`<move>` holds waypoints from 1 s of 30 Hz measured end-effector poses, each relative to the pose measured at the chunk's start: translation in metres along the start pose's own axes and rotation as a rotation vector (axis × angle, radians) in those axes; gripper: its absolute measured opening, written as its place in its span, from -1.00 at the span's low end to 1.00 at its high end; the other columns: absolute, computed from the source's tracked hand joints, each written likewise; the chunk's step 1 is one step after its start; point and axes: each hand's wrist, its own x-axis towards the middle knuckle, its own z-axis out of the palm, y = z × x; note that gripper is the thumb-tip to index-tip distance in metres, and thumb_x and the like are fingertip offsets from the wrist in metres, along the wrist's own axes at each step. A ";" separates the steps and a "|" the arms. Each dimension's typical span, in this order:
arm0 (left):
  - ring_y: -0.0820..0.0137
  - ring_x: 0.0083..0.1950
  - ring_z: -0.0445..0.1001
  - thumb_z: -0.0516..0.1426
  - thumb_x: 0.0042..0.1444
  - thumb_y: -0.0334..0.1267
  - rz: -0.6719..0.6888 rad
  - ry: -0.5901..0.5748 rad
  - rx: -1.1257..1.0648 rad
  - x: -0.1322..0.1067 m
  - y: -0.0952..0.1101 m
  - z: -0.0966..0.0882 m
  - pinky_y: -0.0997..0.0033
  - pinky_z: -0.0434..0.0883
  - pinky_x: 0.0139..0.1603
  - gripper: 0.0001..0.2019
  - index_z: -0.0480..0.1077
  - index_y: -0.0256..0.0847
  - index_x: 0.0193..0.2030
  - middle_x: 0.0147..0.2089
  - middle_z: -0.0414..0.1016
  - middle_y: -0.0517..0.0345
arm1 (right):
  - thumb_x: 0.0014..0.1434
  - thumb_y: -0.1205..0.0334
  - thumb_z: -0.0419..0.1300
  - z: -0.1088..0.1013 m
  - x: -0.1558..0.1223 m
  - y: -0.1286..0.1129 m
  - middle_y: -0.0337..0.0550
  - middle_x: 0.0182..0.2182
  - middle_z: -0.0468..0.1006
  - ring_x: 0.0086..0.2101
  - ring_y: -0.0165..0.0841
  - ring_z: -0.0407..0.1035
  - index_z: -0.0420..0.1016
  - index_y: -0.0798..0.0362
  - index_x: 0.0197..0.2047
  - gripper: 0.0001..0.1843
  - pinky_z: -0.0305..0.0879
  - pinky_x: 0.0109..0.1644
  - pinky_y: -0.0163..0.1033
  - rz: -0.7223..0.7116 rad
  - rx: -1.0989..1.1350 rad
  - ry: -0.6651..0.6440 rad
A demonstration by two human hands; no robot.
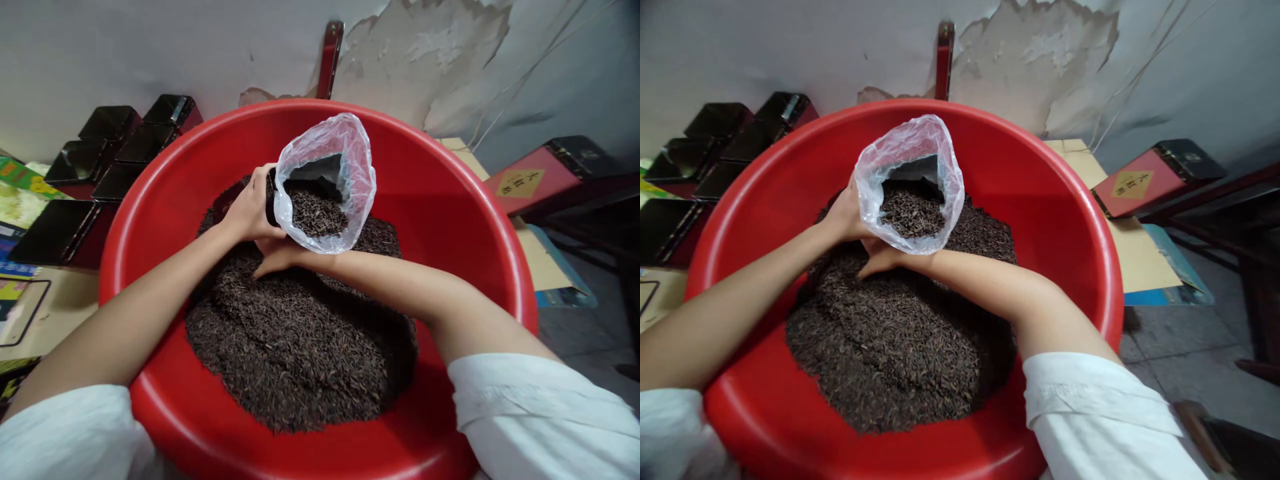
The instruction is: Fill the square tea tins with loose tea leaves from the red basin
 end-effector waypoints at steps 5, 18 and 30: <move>-0.05 0.25 0.21 0.33 -0.37 -0.05 -0.002 0.022 -0.013 0.000 0.001 0.001 -0.11 0.27 0.26 0.02 -0.09 -0.17 0.24 0.20 0.15 -0.13 | -0.05 0.11 0.34 0.007 0.023 -0.002 0.19 0.21 0.25 0.25 -0.05 0.08 0.08 0.32 0.26 -0.09 0.02 0.35 -0.07 0.005 0.058 -0.078; -0.19 0.25 0.20 0.39 -0.45 -0.13 0.013 0.023 0.004 0.001 0.000 0.001 -0.18 0.25 0.24 0.10 -0.12 -0.23 0.22 0.21 0.13 -0.29 | -0.13 0.12 0.28 -0.034 -0.035 -0.059 0.14 -0.07 0.52 -0.10 -0.02 0.44 0.36 0.20 0.09 -0.31 0.39 -0.07 -0.06 0.060 -0.089 -0.315; -0.13 0.24 0.21 0.37 -0.45 -0.01 0.032 0.024 0.010 0.002 -0.004 0.005 -0.20 0.27 0.24 0.12 -0.14 -0.21 0.23 0.19 0.13 -0.24 | -0.22 0.14 0.34 -0.050 -0.138 -0.069 0.01 -0.24 0.56 -0.23 -0.13 0.46 0.45 0.14 -0.14 -0.48 0.35 -0.14 -0.13 0.212 0.096 -0.371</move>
